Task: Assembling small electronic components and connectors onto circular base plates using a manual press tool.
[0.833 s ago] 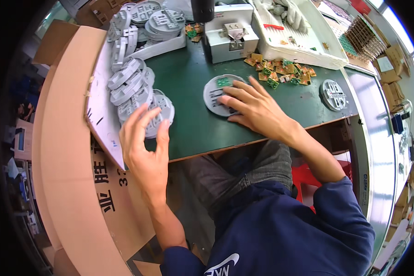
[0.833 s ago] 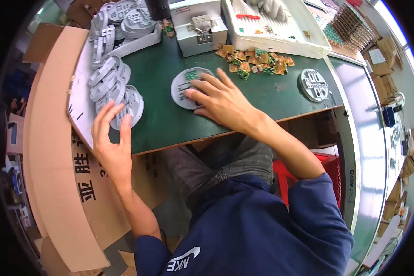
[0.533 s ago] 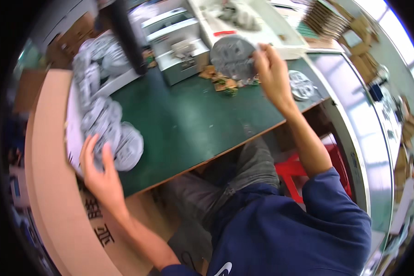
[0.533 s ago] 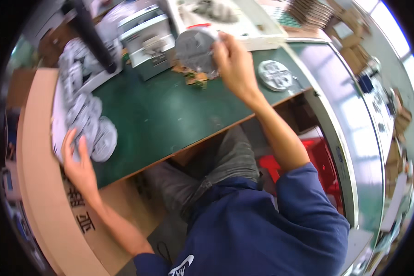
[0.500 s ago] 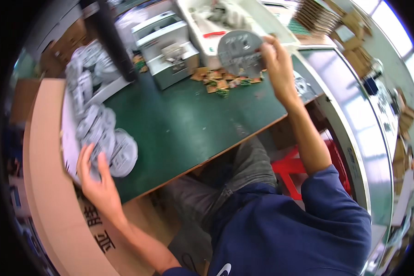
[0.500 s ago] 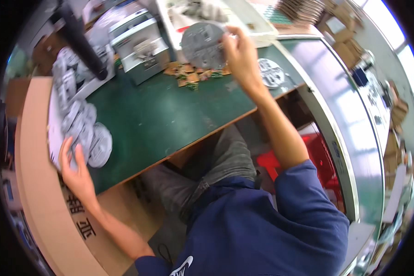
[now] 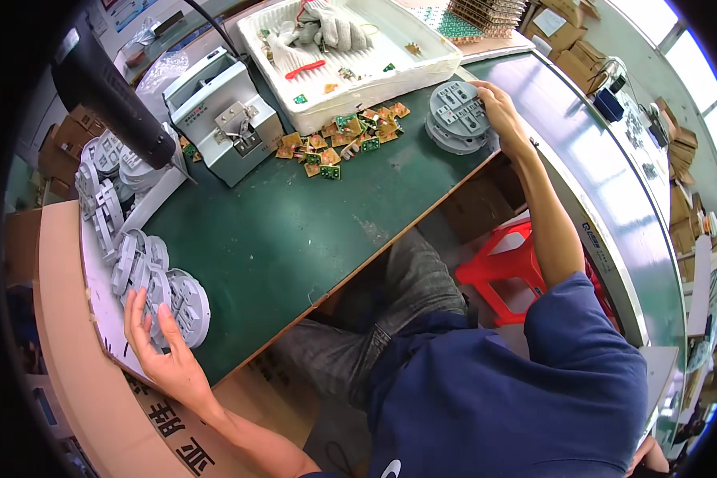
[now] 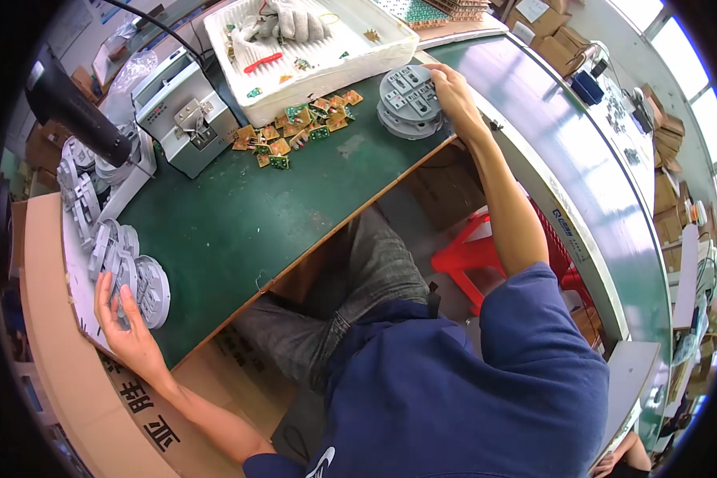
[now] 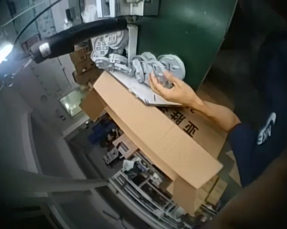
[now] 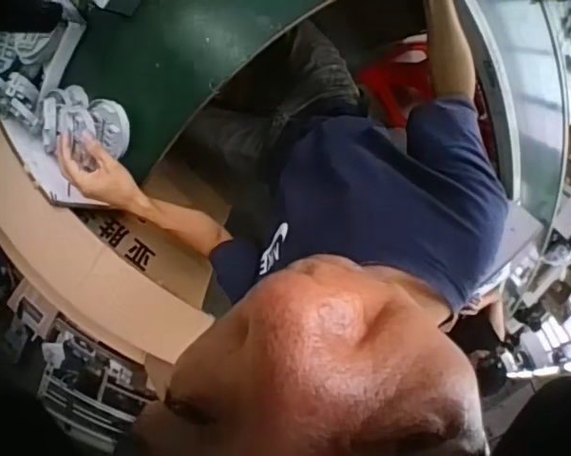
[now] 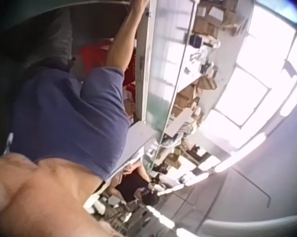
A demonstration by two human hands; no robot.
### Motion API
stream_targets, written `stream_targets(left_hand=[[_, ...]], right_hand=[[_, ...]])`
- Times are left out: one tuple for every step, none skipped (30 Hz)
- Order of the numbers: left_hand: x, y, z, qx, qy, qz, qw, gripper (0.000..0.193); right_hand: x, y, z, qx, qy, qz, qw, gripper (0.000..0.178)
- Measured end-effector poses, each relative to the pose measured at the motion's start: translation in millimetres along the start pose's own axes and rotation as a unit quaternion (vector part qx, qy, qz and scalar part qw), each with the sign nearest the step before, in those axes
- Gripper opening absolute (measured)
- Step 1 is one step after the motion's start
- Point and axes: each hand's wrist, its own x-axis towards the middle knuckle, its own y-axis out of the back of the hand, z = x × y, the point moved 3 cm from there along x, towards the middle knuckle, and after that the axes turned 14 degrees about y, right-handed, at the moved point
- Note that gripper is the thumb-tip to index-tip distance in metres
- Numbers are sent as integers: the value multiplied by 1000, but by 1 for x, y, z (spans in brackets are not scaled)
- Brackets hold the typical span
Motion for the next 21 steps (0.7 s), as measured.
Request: stream_targets(left_hand=[[-1, -1, 0, 0, -2, -2, 1000, 30], [-2, -1, -1, -1, 1, -2, 1000, 30], [-3, 0, -1, -2, 5, -1, 1000, 30], [-2, -1, -2, -1, 5, -2, 1000, 30], [-1, -1, -2, -4, 6, -4, 1000, 30], [0, -2, -3, -8, 8, -7, 1000, 30], [0, -1, -5, -6, 9, -7, 1000, 30], [0, 0, -6, -4, 8, -6, 1000, 30], [0, 1, -7, -1, 6, -5, 1000, 30], [2, 1, -7, 1, 7, -5, 1000, 30], [5, 1, -6, -5, 10, -5, 1000, 30], [5, 8, -10, -3, 19, 0, 1000, 31], [6, 13, -14, 2, 15, 7, 1000, 31], [7, 17, -19, 10, 12, 15, 1000, 31], [10, 18, -21, 17, 6, 20, 1000, 32], [15, 20, -19, 32, 6, 20, 999, 32], [19, 19, -19, 23, 21, 16, 999, 33], [26, 18, -24, 6, 33, 14, 999, 34], [34, 15, -29, 3, 40, 19, 999, 35], [41, 15, -34, 24, 37, 22, 999, 37], [49, 17, -37, 43, 33, 23, 998, 38]], right_hand=[[0, -1, 4, 1, -12, -10, 1000, 36], [0, -2, 4, 2, -13, -11, 1000, 36], [0, -3, 4, 18, -28, -25, 999, 35], [-1, -5, 4, 33, -42, -39, 998, 35], [0, -4, 3, 34, -43, -40, 998, 35], [3, -3, 0, -39, -15, -83, 996, 35], [5, -4, -2, -110, 13, -128, 986, 35], [8, -7, -3, -152, 39, -131, 979, 37], [7, -8, -2, -151, 38, -133, 979, 37], [6, -5, -4, -210, 76, -99, 970, 40], [4, -3, -7, -267, 114, -65, 955, 43], [-3, -9, -15, -277, 163, -81, 943, 53], [-13, -18, -23, -303, 177, -113, 930, 60], [-24, -26, -33, -324, 195, -146, 914, 69], [-34, -29, -40, -327, 167, -202, 908, 89], [-39, -29, -42, -364, 185, -237, 882, 103], [-46, -30, -49, -408, 211, -218, 861, 106], [-46, -27, -51, -385, 205, -201, 877, 106], [-42, -23, -43, -395, 199, -190, 876, 103], [-41, -23, -38, -393, 203, -176, 879, 101], [-40, -22, -34, -390, 207, -160, 883, 99]])
